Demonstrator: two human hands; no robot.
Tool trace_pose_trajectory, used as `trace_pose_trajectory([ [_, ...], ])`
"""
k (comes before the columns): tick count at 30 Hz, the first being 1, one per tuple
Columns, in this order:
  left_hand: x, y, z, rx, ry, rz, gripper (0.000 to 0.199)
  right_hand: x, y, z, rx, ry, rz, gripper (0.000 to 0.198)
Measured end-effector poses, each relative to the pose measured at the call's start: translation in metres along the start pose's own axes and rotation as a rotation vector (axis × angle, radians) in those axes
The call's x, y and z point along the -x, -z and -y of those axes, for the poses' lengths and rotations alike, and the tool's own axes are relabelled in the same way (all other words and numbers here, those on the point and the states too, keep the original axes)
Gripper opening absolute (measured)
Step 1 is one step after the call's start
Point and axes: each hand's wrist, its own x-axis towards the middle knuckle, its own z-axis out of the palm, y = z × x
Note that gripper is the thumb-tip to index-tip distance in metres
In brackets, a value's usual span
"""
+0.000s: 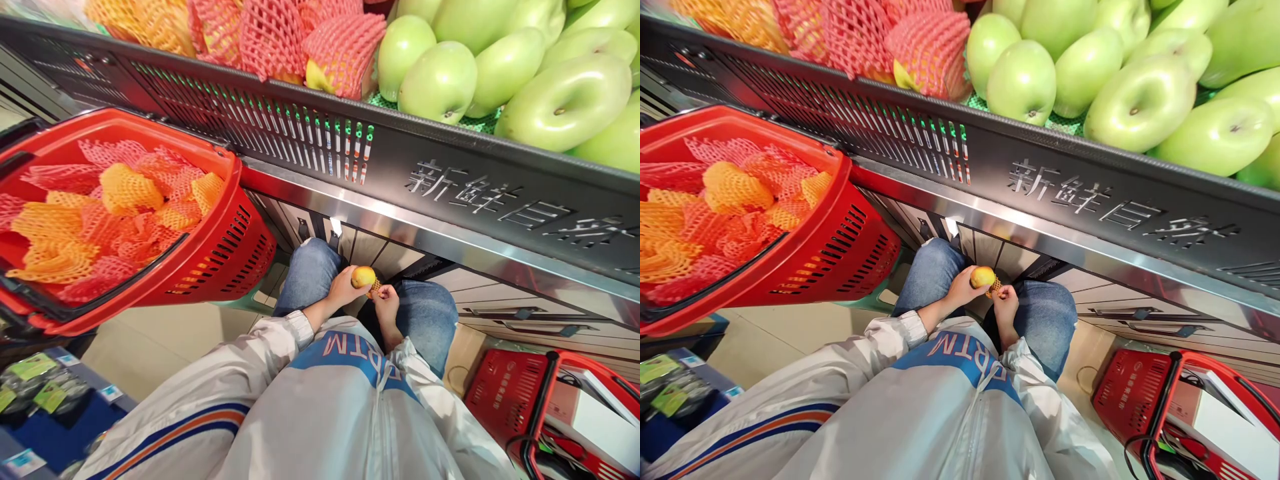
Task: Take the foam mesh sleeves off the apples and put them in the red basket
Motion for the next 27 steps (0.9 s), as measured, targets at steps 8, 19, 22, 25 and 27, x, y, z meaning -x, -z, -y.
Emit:
trace_pose_trajectory([
  [8, 0.000, -0.006, 0.006, -0.046, -0.101, 0.144, 0.073, 0.004, 0.005, 0.013, 0.166, 0.193, 0.003, 0.031],
  [19, 0.000, -0.006, 0.003, -0.068, 0.075, 0.033, 0.068, 0.025, 0.004, 0.036, 0.102, 0.280, 0.152, 0.017],
  [22, 0.000, -0.005, 0.004, -0.060, 0.077, 0.015, 0.071, 0.027, 0.003, 0.039, 0.055, 0.268, 0.185, 0.022],
  [25, 0.000, -0.005, 0.005, -0.050, 0.015, 0.043, 0.075, 0.025, 0.004, 0.037, -0.017, 0.212, 0.145, 0.039],
  [27, 0.000, -0.005, 0.005, -0.049, -0.050, 0.078, 0.076, 0.021, 0.004, 0.035, -0.064, 0.158, 0.119, 0.044],
])
